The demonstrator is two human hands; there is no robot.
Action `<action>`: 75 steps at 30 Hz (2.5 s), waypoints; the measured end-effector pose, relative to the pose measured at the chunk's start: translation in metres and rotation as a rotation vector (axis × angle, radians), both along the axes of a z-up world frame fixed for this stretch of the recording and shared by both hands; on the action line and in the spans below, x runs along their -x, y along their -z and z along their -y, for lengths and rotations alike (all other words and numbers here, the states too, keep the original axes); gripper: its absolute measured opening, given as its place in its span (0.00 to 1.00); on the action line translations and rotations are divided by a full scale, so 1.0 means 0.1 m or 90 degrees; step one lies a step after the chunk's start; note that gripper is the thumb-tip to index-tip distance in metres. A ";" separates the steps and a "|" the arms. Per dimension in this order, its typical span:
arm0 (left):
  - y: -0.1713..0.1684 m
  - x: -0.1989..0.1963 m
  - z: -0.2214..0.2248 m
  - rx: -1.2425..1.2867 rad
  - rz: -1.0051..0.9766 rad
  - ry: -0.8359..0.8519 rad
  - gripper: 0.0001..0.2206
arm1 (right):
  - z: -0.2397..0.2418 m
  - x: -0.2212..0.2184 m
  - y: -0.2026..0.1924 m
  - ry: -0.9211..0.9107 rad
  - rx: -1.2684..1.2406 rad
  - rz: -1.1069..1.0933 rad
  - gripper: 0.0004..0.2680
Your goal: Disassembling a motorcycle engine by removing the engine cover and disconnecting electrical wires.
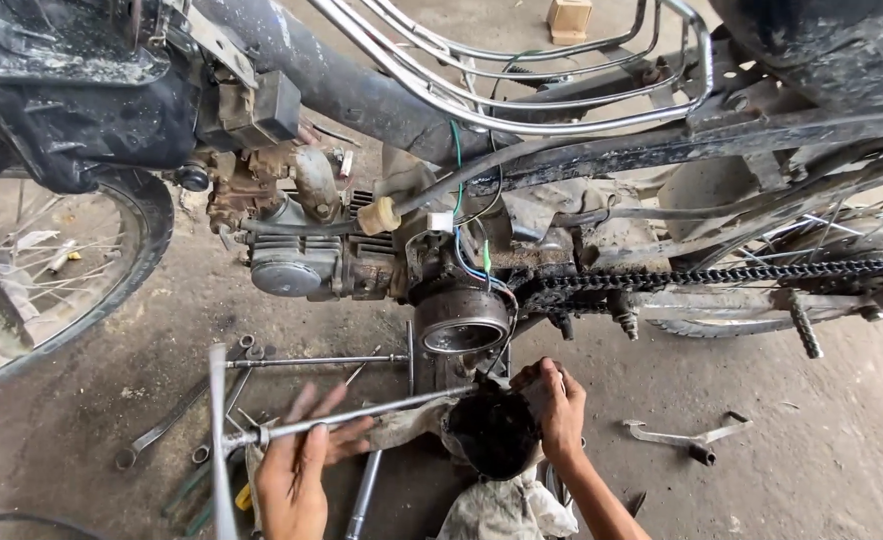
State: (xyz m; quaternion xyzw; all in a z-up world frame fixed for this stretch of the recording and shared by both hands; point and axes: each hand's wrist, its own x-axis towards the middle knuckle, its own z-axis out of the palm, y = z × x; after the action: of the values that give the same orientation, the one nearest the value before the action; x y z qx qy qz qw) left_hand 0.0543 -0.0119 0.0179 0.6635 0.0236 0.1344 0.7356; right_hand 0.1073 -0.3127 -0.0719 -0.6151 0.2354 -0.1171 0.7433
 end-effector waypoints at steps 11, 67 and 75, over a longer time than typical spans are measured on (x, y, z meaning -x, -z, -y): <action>0.04 0.01 -0.01 0.049 0.013 0.067 0.26 | -0.02 -0.02 0.06 0.002 -0.047 0.024 0.17; 0.89 0.60 -0.31 0.160 -0.610 -0.283 0.17 | 0.02 0.17 -0.05 0.038 0.038 0.137 0.16; 0.81 0.20 1.23 -0.470 0.054 0.322 0.34 | -0.19 0.45 -0.48 -0.051 -0.005 0.202 0.16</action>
State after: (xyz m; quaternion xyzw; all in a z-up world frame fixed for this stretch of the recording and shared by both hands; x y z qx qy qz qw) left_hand 0.0340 -0.1352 -0.0635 0.8603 -0.2189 -0.0228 0.4599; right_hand 0.0626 -0.2940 -0.0238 -0.5949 0.0904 -0.1821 0.7777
